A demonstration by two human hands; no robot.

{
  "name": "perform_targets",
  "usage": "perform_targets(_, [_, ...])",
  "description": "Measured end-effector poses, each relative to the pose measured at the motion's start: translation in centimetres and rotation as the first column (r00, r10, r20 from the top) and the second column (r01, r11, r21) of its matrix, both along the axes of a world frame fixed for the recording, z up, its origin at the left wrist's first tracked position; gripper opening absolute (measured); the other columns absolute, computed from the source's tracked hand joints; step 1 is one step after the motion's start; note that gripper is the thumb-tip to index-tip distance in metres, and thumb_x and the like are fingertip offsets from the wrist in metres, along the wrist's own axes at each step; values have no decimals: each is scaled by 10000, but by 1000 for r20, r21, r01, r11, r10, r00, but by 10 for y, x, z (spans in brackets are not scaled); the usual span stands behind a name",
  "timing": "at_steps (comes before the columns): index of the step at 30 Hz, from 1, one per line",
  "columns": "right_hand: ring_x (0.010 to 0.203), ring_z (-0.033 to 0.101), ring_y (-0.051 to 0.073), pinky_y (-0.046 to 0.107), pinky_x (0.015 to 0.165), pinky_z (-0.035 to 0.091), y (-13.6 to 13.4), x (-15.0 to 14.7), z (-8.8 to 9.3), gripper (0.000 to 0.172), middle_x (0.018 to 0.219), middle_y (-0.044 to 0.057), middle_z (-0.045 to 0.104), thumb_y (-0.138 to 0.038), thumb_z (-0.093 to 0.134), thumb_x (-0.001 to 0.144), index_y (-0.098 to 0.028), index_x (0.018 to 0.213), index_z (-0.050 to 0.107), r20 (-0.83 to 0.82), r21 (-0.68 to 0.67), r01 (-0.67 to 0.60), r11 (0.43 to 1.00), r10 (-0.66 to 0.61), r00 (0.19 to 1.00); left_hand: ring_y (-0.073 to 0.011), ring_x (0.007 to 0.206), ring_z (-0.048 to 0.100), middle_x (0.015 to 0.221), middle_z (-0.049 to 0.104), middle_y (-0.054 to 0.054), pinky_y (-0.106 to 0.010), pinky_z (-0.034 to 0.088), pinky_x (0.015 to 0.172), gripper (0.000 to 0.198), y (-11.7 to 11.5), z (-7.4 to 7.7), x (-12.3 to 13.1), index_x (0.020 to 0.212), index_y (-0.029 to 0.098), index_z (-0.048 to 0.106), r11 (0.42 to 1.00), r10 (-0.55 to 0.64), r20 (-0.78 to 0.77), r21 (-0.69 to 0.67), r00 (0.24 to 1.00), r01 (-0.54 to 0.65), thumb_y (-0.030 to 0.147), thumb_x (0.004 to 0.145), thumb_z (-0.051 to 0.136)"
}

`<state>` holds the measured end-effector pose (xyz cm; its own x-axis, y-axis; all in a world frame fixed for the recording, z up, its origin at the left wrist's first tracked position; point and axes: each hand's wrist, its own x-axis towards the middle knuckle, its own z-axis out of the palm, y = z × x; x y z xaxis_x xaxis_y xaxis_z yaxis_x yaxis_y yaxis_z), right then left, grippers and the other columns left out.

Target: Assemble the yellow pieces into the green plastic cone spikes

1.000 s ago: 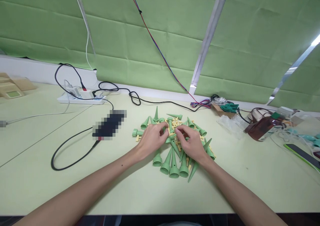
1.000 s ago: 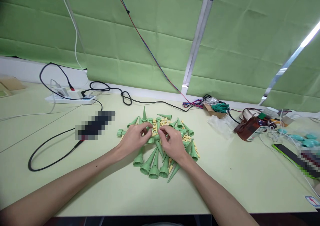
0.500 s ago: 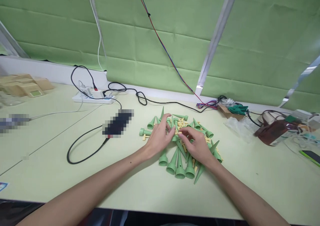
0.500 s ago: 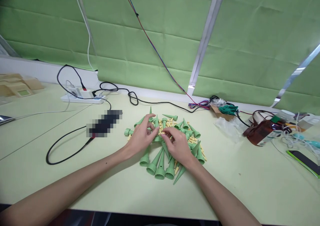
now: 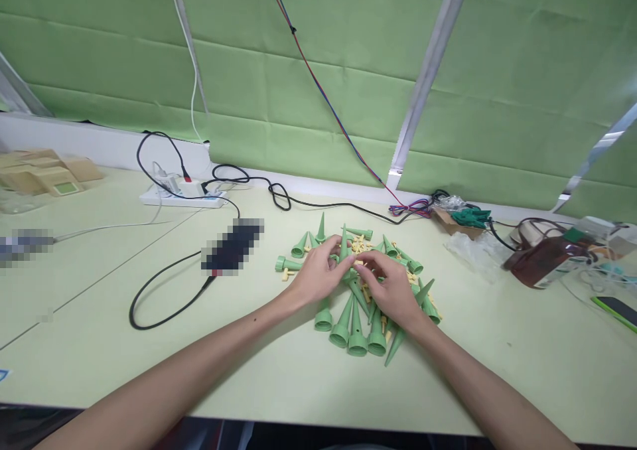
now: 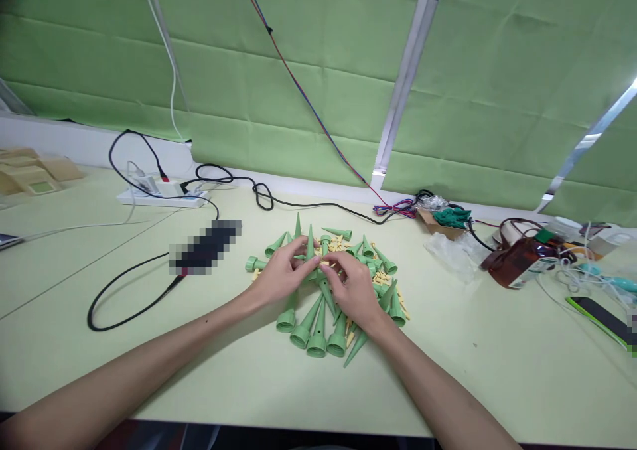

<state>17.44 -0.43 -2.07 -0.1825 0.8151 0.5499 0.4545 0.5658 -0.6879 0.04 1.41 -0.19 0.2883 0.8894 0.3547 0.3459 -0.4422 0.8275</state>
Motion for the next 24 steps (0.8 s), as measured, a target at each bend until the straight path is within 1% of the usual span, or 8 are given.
perform_targets(3, [726,612,168,301,653,508,1,1,-2,157,973,62,686,-279,533,944,-200,1014,650,-23,-9,-16,1000,16,1000,-62,456,290,676,453,40,-213,209,439,289,1,0,0,927,177,588,997,-61,50,-40,997,63,461,895,547])
perform_targets(5, [731,614,167,301,662,510,2,2,-2,156,982,60,685,-283,537,945,-204,1019,649,-33,-12,-19,1000,19,999,-68,462,278,626,400,50,-214,201,441,301,2,1,0,894,172,597,995,-84,74,-53,994,88,469,888,553])
perform_targets(7, [714,611,163,298,650,506,2,2,-3,155,983,57,685,-287,541,945,-207,1025,646,-30,-17,-17,1000,17,999,-74,472,282,604,382,53,-216,209,449,305,2,2,0,870,168,601,994,-86,87,-52,992,91,470,883,561])
perform_targets(11, [717,609,164,295,639,499,2,2,-1,153,1000,59,680,-285,540,947,-212,1032,643,-23,-15,-13,1000,13,1000,-81,474,268,563,337,63,-227,211,458,268,2,3,0,860,174,604,997,-54,68,-41,996,57,438,885,569])
perform_targets(13, [758,616,173,296,656,503,3,2,0,151,1011,61,675,-282,542,946,-213,1032,645,-26,-3,-14,1000,14,1000,-85,473,274,559,338,64,-232,217,464,247,1,3,-1,869,178,604,999,-37,58,-30,998,39,422,886,571])
perform_targets(16, [812,618,181,294,672,507,3,2,0,150,1012,63,667,-280,543,947,-214,1024,653,-28,14,-13,1000,14,1000,-87,477,307,574,384,55,-236,228,468,259,1,2,-1,854,177,602,1000,-26,53,-7,998,26,432,887,570])
perform_targets(24, [820,608,178,289,660,502,3,3,2,154,991,66,660,-278,542,950,-208,1011,665,-26,29,-29,999,30,999,-88,467,338,558,380,61,-236,228,458,261,-2,3,0,865,169,601,1000,-28,15,14,1000,28,424,899,556])
